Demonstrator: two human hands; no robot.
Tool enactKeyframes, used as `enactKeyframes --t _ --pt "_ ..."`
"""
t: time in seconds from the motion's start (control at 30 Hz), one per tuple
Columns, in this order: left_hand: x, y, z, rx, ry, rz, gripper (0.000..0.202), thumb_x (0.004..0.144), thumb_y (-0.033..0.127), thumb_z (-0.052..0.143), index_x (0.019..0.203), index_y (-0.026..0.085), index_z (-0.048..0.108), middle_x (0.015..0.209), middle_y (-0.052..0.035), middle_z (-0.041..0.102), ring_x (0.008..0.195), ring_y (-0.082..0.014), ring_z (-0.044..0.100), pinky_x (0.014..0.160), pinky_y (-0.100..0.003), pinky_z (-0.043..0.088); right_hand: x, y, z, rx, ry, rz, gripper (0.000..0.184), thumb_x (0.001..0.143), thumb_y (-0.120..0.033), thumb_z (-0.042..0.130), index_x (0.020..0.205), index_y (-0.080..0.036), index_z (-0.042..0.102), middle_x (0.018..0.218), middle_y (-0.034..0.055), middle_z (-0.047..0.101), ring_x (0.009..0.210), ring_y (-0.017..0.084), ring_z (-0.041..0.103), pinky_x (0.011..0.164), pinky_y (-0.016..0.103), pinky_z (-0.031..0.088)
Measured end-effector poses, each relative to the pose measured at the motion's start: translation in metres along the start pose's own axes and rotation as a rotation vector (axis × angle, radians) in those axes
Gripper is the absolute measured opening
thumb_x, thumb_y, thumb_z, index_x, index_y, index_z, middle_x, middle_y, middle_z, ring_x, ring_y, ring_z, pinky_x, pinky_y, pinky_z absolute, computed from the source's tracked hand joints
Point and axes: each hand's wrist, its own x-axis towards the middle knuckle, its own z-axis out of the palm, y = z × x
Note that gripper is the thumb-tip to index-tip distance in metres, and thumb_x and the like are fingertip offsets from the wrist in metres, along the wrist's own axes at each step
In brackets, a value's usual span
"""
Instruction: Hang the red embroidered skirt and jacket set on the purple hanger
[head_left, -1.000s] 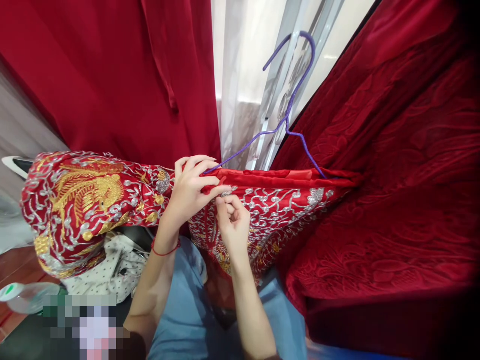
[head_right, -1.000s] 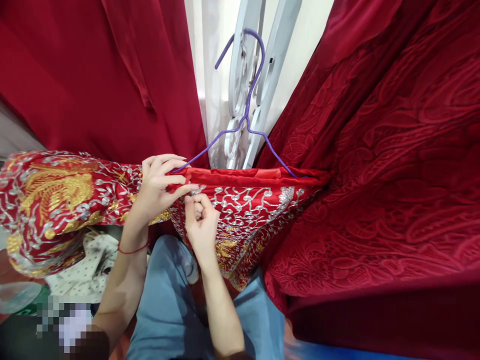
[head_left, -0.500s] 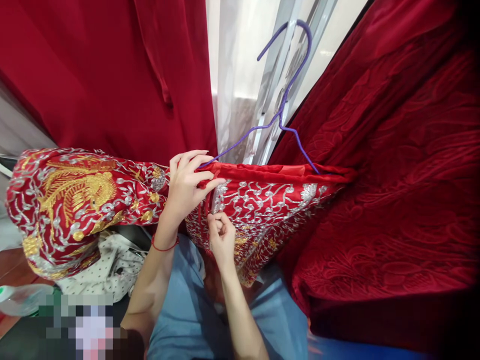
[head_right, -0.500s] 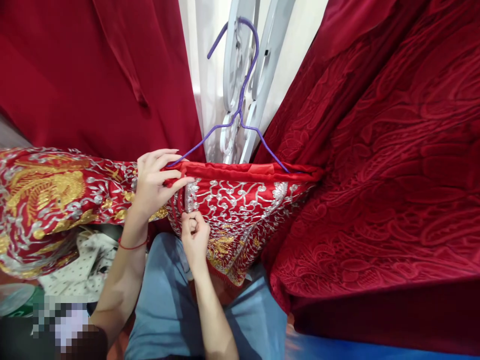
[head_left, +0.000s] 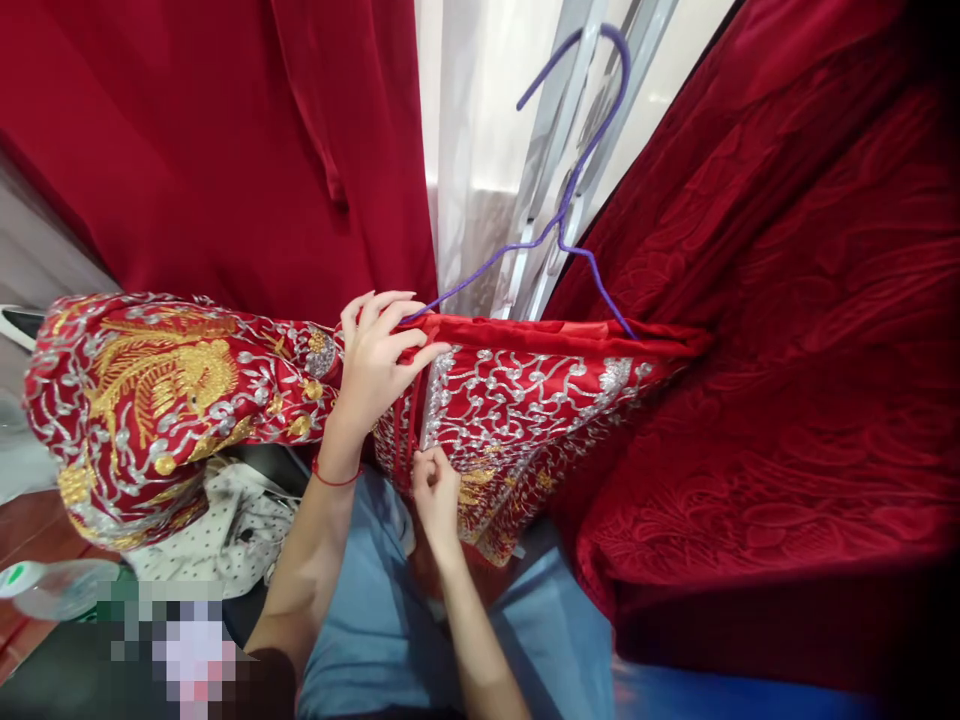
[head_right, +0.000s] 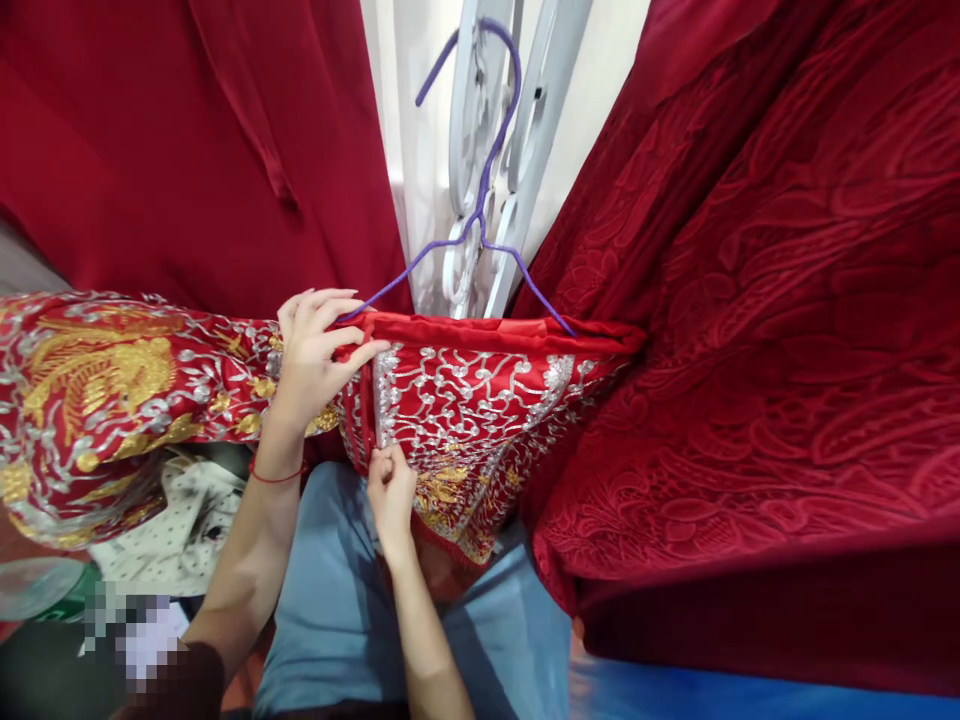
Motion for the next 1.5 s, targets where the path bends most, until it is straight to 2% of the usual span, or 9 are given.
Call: enactKeyframes --t 0.2,0.4,0.5,0.57,0.7,0.9,1.07,1.27,1.5 --pt "-0.009 -0.007 -0.01 -0.074 0.042 -0.093 0.033 0.088 0.05 0.069 0.11 0.026 0.065 0.145 -0.0085 0.053 0.14 -0.0308 0.043 0.118 -0.056 0.029 0.015 -0.047 -0.028 -0.261 -0.083 -0.148 0.034 0.096 -0.045 0.053 0.071 -0.021 0.055 0.054 -0.0062 0.046 0.05 0.01 0.041 0.054 0.023 0.029" --pt "-0.002 -0.028 0.017 -0.161 0.275 -0.275 0.082 0.079 0.046 0.078 0.142 0.018 0.034 0.141 -0.0199 0.05 0.134 -0.0326 0.051 0.115 -0.049 0.038 0.036 -0.129 -0.095 -0.639 0.359 -0.704 0.02 0.094 -0.031 0.058 0.109 -0.02 0.065 0.099 0.0098 0.065 0.092 0.021 0.061 0.084 0.036 0.048" --pt "0.01 -0.037 0.033 -0.119 0.301 -0.34 0.068 0.082 0.04 0.073 0.137 0.016 0.039 0.137 -0.0207 0.054 0.131 -0.0329 0.054 0.113 -0.049 0.041 0.051 -0.157 -0.134 -0.963 0.536 -0.805 0.046 0.089 -0.038 0.066 0.131 -0.022 0.059 0.135 0.0199 0.051 0.128 0.037 0.046 0.102 0.056 0.039" --pt "0.017 -0.042 0.038 -0.098 0.303 -0.371 0.049 0.087 0.035 0.065 0.129 0.016 0.048 0.132 -0.0194 0.059 0.127 -0.0316 0.058 0.111 -0.048 0.043 0.059 -0.168 -0.159 -1.134 0.53 -0.82 0.043 0.09 -0.041 0.065 0.128 -0.023 0.06 0.144 0.0217 0.045 0.135 0.043 0.037 0.103 0.063 0.034" --pt "0.025 -0.053 0.032 -0.119 0.262 -0.416 0.026 0.09 0.026 0.054 0.113 0.018 0.061 0.117 -0.0136 0.069 0.111 -0.0271 0.064 0.105 -0.042 0.045 0.063 -0.177 -0.201 -1.327 0.402 -0.827 0.018 0.096 -0.037 0.058 0.105 -0.022 0.066 0.136 0.0186 0.056 0.131 0.041 0.045 0.1 0.061 0.033" --pt "0.023 -0.077 0.009 -0.211 0.276 -0.594 0.024 0.083 0.024 0.051 0.095 0.017 0.071 0.084 -0.0025 0.07 0.082 -0.0174 0.061 0.086 -0.028 0.048 0.057 -0.178 -0.244 -1.356 0.349 -0.946 0.018 0.099 -0.036 0.056 0.088 -0.023 0.063 0.114 0.0095 0.072 0.106 0.027 0.064 0.098 0.049 0.037" --pt "0.018 -0.094 0.008 -0.642 0.242 -0.71 0.016 0.075 0.026 0.057 0.076 0.015 0.069 0.069 0.0004 0.063 0.066 -0.0122 0.054 0.066 -0.022 0.045 0.053 -0.172 -0.269 -1.266 0.34 -0.991 0.018 0.097 -0.036 0.06 0.083 -0.025 0.065 0.113 0.0117 0.075 0.109 0.023 0.068 0.092 0.04 0.046" --pt "0.012 -0.092 0.01 -0.975 0.202 -0.928 0.013 0.064 0.023 0.071 0.072 0.015 0.065 0.065 0.0005 0.064 0.066 -0.0135 0.059 0.07 -0.026 0.049 0.052 -0.168 -0.281 -1.193 0.326 -0.98 0.018 0.094 -0.038 0.064 0.082 -0.026 0.068 0.112 0.0164 0.075 0.107 0.025 0.07 0.087 0.039 0.049" --pt "-0.005 -0.095 0.023 -0.82 0.059 -0.99 0.012 0.069 0.025 0.07 0.074 0.015 0.064 0.068 -0.002 0.066 0.071 -0.0171 0.063 0.077 -0.031 0.05 0.048 -0.167 -0.274 -1.305 0.272 -0.985 0.017 0.099 -0.03 0.056 0.087 -0.023 0.066 0.108 0.0095 0.074 0.1 0.023 0.067 0.087 0.039 0.048"
